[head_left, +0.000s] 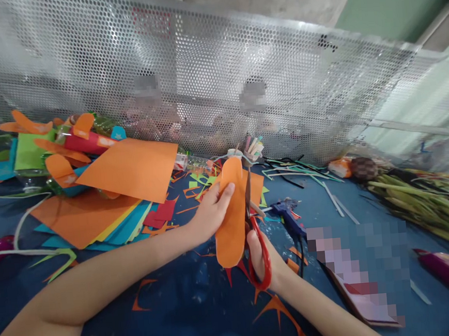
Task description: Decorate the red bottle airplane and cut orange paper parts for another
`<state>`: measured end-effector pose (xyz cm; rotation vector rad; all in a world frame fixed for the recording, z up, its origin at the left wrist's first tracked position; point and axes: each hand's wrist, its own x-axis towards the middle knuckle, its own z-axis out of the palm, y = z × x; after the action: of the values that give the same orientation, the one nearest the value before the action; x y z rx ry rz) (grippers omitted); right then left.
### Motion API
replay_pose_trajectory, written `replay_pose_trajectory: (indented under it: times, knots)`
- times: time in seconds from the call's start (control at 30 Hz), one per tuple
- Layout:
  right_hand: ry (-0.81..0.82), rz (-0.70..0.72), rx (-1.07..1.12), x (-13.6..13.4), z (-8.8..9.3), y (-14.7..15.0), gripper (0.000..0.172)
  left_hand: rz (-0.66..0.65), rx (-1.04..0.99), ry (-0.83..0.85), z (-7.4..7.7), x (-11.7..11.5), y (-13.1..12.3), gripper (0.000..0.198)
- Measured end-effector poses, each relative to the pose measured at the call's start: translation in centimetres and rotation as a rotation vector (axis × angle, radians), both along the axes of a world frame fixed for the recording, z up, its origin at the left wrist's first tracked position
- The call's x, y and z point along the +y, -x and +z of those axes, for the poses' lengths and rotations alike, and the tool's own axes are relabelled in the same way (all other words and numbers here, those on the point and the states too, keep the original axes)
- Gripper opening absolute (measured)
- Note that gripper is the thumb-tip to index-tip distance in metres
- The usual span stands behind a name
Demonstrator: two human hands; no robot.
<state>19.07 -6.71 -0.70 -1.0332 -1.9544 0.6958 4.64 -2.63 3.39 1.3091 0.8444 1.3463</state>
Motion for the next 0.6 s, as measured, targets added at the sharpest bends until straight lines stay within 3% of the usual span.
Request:
replay_pose_trajectory:
  times: [0.17,0.6]
  knots:
    - [0.055,0.024,0.043,-0.1,0.3,0.1,0.044,0.045,0.095,-0.11,-0.2,0.0,0.1,0.032]
    - [0.121,-0.012,0.108,0.5,-1.0,-0.1,0.046,0.099,0.139,-0.168,-0.3,-0.3,-0.2,0.03]
